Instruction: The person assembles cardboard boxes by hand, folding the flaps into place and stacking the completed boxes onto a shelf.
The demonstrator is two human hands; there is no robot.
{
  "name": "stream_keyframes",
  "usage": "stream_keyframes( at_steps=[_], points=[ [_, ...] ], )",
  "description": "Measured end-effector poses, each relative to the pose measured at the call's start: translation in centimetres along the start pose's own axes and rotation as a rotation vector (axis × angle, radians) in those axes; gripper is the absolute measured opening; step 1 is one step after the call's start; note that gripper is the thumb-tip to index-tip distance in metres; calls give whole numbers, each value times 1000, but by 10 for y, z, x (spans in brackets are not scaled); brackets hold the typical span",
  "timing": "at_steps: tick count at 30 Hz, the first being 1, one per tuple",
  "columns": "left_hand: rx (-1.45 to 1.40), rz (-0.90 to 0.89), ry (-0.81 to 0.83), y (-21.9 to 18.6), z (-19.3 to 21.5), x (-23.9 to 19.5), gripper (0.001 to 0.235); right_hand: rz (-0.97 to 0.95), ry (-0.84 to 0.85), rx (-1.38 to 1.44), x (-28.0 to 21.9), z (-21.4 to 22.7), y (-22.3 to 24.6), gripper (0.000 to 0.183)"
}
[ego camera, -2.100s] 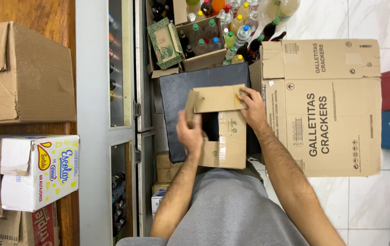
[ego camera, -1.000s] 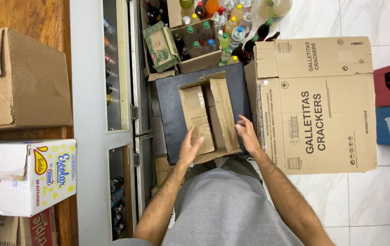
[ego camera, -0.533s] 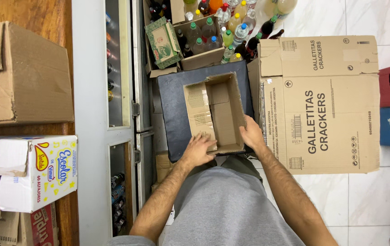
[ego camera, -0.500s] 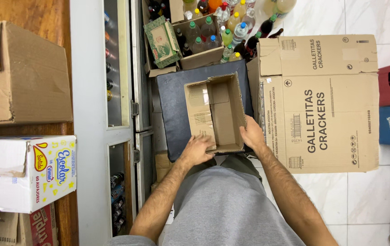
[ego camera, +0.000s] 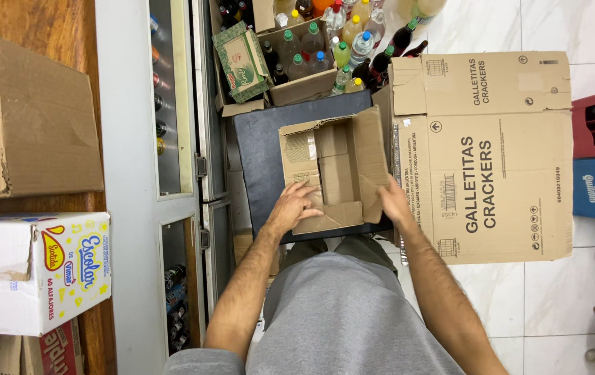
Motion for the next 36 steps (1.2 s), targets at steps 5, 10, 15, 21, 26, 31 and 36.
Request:
stream_keyframes(
  at_steps=[5,10,15,21,26,31,36],
  points=[
    [151,146,-57,-4,7,-3,47,250,65,50,-4,9,1,58],
    [125,458,-213,-28,15,18,91,585,-35,-114,-9,4,45,33],
    [238,699,-278,-36,17,33,115,731,-189,-284,23,2,103,30],
    [289,640,-248,-32,7,32,97,831,-157,-335,66,5,159,20],
    [252,584,-260,-28,2,29,96,634,-20,-560,116,-9,163,41],
    [245,573,-290,-14,-14,26,101,564,-62,-645,110,-7,195,62],
    [301,599,-346,-13,-20,34,107,488,-30,-340,154,-26,161,52]
  ],
)
Point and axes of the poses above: each hand's wrist, its own x-axis towards the middle knuckle, its own z-axis out of the back of the hand, y = z × x, the point moved 4 cm from there along x, towards the middle knuckle, and after that the axes turned 4 degrees about -z, right-handed, at the moved point
